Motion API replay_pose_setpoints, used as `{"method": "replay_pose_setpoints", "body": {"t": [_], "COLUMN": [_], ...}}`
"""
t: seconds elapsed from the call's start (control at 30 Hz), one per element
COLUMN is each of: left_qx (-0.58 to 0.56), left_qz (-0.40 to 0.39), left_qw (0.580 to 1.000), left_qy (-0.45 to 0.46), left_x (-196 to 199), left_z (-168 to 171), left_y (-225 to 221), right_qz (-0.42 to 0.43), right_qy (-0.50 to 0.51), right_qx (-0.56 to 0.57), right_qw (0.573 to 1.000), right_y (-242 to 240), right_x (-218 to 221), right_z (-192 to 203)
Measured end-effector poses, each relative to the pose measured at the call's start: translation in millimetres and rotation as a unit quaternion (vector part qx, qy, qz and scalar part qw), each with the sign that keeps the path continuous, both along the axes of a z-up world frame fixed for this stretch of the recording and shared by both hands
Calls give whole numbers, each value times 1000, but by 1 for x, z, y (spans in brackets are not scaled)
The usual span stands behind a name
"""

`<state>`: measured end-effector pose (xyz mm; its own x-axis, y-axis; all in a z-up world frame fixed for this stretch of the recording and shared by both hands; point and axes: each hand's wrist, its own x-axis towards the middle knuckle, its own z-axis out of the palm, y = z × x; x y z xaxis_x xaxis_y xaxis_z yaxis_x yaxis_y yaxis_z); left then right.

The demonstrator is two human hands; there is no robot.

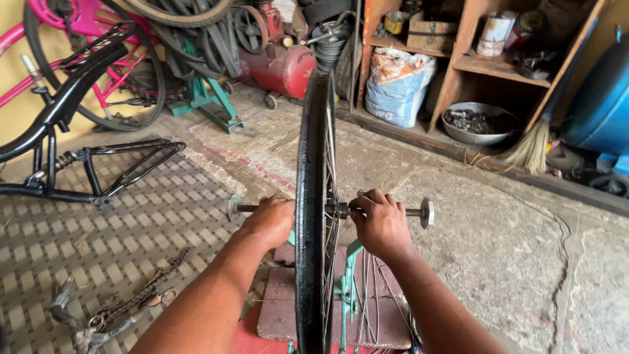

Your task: The person trues a bicycle wheel by adjusting the spoke nipples by hand and using a tool, while the wheel is mounted on a stand.

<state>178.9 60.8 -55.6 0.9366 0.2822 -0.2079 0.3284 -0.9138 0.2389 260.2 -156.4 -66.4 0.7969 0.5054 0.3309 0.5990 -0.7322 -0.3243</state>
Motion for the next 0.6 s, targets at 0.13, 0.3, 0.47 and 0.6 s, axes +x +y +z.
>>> {"method": "replay_pose_setpoints", "body": {"t": [0.13,0.3,0.47,0.6], "left_qx": [20,102,104,75], "left_qz": [13,-104,-105,-115], "left_qw": [999,950,966,946], "left_qy": [-26,-274,-212,-293], "left_x": [6,19,24,20], "left_z": [0,-48,-55,-55], "left_y": [4,26,32,30], "right_qz": [-19,-57,0,37], "right_qy": [15,47,-37,-79], "right_qx": [-28,-78,48,94], "right_qw": [999,994,998,992], "right_y": [8,18,4,-2], "right_x": [3,10,10,6], "right_z": [3,3,-10,-13]}}
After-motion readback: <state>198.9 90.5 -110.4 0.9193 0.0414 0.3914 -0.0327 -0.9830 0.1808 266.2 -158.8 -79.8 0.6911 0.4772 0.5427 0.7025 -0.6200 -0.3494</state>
